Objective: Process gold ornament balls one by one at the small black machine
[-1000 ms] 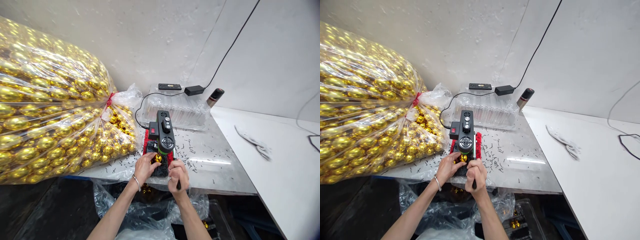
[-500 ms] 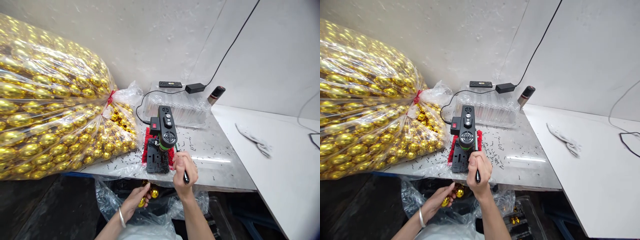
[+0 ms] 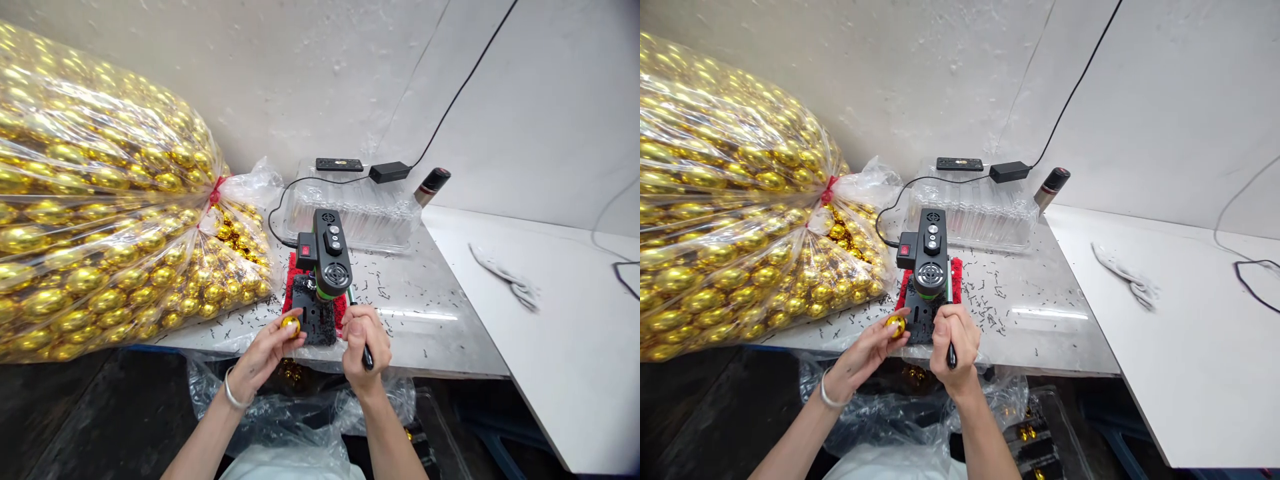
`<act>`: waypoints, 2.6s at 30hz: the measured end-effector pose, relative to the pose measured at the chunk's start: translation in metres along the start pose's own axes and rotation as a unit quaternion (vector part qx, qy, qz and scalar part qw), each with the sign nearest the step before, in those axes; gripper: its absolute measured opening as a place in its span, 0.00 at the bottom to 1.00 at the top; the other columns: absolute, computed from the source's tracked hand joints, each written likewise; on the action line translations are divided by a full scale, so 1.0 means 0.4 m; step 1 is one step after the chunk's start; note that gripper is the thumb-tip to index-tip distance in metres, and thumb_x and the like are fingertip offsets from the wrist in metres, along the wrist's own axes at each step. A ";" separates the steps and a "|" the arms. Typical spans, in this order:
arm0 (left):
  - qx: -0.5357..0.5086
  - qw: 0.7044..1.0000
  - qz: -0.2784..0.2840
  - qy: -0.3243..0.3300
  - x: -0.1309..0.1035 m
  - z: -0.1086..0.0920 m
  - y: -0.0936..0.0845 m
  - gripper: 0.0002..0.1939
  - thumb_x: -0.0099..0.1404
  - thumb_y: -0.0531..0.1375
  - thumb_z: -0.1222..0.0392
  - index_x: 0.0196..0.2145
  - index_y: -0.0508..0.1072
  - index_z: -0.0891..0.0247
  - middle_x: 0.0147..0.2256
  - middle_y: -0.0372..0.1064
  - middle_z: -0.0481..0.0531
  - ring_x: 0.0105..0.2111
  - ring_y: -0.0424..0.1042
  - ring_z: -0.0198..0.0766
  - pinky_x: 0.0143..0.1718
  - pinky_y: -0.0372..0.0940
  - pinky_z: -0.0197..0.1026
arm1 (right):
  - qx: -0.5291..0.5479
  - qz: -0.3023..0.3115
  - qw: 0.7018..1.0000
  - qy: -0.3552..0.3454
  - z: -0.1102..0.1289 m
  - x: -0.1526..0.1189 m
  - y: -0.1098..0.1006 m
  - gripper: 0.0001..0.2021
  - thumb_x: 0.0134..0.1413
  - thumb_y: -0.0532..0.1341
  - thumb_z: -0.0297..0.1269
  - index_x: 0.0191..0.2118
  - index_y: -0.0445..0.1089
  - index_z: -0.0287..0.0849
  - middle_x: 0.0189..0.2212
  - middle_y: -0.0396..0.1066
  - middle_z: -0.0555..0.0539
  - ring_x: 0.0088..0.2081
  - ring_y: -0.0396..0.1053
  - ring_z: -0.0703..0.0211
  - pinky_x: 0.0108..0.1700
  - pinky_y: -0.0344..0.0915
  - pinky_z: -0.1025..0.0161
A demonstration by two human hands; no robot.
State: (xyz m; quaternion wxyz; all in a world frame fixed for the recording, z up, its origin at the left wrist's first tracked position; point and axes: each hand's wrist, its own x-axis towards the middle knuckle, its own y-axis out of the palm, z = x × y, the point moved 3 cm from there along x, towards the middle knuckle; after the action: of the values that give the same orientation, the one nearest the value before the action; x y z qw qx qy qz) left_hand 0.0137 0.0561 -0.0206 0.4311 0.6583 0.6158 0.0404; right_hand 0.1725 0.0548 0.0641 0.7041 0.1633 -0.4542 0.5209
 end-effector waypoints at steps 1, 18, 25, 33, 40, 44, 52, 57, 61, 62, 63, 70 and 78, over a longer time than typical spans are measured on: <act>0.001 1.000 -0.004 0.012 0.020 -0.006 0.003 0.22 0.52 0.69 0.65 0.46 0.73 0.65 0.33 0.74 0.49 0.31 0.76 0.35 0.36 0.72 0.34 | 0.002 0.004 1.000 -0.001 -0.001 -0.001 0.000 0.13 0.57 0.50 0.20 0.25 0.57 0.42 0.21 0.59 0.52 0.29 0.63 0.63 0.30 0.59 0.64; 0.482 0.839 -0.064 0.245 0.118 0.006 0.031 0.19 0.59 0.61 0.54 0.47 0.73 0.64 0.42 0.73 0.56 0.31 0.73 0.38 0.34 0.70 0.41 | 0.007 0.004 1.000 0.023 0.017 0.048 -0.011 0.14 0.59 0.49 0.23 0.24 0.58 0.43 0.20 0.60 0.52 0.27 0.62 0.63 0.29 0.58 0.63; 0.650 0.698 -0.070 0.290 0.112 -0.002 0.063 0.15 0.63 0.58 0.55 0.47 0.73 0.60 0.47 0.71 0.55 0.43 0.72 0.45 0.43 0.67 0.42 | 0.007 0.025 1.000 -0.004 0.008 0.027 -0.015 0.12 0.58 0.50 0.23 0.26 0.59 0.43 0.21 0.61 0.51 0.29 0.64 0.62 0.29 0.60 0.63; 0.654 0.701 -0.063 0.275 0.114 0.002 0.063 0.13 0.64 0.59 0.55 0.45 0.74 0.60 0.41 0.71 0.54 0.38 0.72 0.43 0.39 0.65 0.40 | -0.031 0.018 0.998 -0.057 -0.055 -0.070 0.014 0.13 0.63 0.47 0.31 0.28 0.61 0.43 0.26 0.64 0.49 0.28 0.64 0.63 0.32 0.65 0.60; 0.646 0.709 -0.058 0.277 0.113 0.002 0.063 0.12 0.63 0.59 0.56 0.44 0.74 0.60 0.40 0.71 0.54 0.40 0.72 0.45 0.42 0.65 0.41 | -0.032 -0.026 0.997 -0.068 -0.099 -0.115 0.036 0.14 0.64 0.45 0.33 0.27 0.59 0.43 0.26 0.63 0.51 0.27 0.65 0.63 0.38 0.66 0.56; 0.636 0.716 -0.055 0.282 0.114 0.004 0.059 0.13 0.63 0.60 0.56 0.45 0.74 0.59 0.43 0.71 0.54 0.42 0.72 0.45 0.43 0.66 0.42 | -0.033 -0.001 0.996 -0.081 -0.100 -0.123 0.040 0.13 0.63 0.46 0.31 0.27 0.60 0.43 0.27 0.64 0.51 0.28 0.65 0.63 0.38 0.66 0.56; 0.578 0.766 -0.062 0.275 0.106 -0.005 0.062 0.16 0.60 0.62 0.56 0.46 0.74 0.61 0.47 0.71 0.57 0.44 0.72 0.47 0.48 0.66 0.47 | 0.017 -0.004 1.000 0.023 0.001 0.027 -0.008 0.14 0.59 0.49 0.24 0.23 0.57 0.43 0.20 0.58 0.52 0.26 0.62 0.63 0.28 0.57 0.63; 0.464 0.847 -0.024 0.257 -0.002 0.029 0.024 0.19 0.58 0.64 0.55 0.48 0.75 0.57 0.50 0.70 0.58 0.52 0.68 0.52 0.57 0.60 0.51 | 0.014 0.001 0.999 0.041 0.021 0.056 -0.015 0.13 0.59 0.50 0.25 0.24 0.59 0.43 0.20 0.59 0.51 0.25 0.61 0.63 0.27 0.56 0.63; 0.469 0.868 0.020 0.164 -0.088 0.134 -0.042 0.19 0.58 0.63 0.52 0.48 0.76 0.50 0.53 0.69 0.55 0.53 0.67 0.57 0.58 0.59 0.56 | 0.016 -0.009 0.999 0.035 0.011 0.029 -0.007 0.14 0.59 0.49 0.25 0.23 0.58 0.43 0.20 0.58 0.52 0.25 0.61 0.62 0.28 0.57 0.62; 0.484 0.862 0.018 0.149 -0.100 0.156 -0.055 0.19 0.59 0.63 0.52 0.49 0.75 0.47 0.54 0.69 0.54 0.54 0.67 0.58 0.58 0.60 0.56 | 0.015 -0.012 0.999 0.033 0.009 0.025 -0.006 0.14 0.59 0.49 0.24 0.23 0.58 0.43 0.20 0.58 0.52 0.26 0.61 0.62 0.28 0.57 0.62; 0.500 0.854 0.017 0.143 -0.108 0.169 -0.064 0.19 0.59 0.62 0.51 0.50 0.75 0.45 0.54 0.68 0.53 0.54 0.67 0.58 0.57 0.61 0.56 | 0.013 -0.015 0.999 0.032 0.009 0.022 -0.005 0.14 0.59 0.49 0.24 0.23 0.58 0.43 0.19 0.58 0.52 0.26 0.61 0.62 0.29 0.57 0.62; 0.631 0.661 -0.113 0.389 -0.028 -0.098 -0.029 0.17 0.69 0.49 0.58 0.46 0.76 0.59 0.46 0.72 0.60 0.49 0.69 0.50 0.55 0.61 0.54 | 0.016 -0.014 1.000 0.020 0.011 0.022 0.000 0.14 0.59 0.49 0.23 0.23 0.57 0.43 0.20 0.58 0.52 0.27 0.62 0.63 0.29 0.57 0.63; 0.890 0.405 -0.140 0.159 0.258 -0.401 -0.023 0.18 0.63 0.56 0.57 0.45 0.74 0.72 0.48 0.68 0.69 0.46 0.69 0.53 0.47 0.63 0.48 | 0.017 -0.013 1.000 0.016 0.003 0.012 0.002 0.14 0.58 0.49 0.22 0.24 0.57 0.43 0.20 0.58 0.52 0.27 0.61 0.63 0.30 0.57 0.63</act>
State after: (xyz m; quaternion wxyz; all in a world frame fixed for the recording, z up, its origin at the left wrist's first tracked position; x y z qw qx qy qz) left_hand -0.0624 0.2252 0.0246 -0.5033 0.5569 0.4459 -0.4876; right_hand 0.1712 0.0571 0.0683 0.7147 0.1727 -0.4321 0.5222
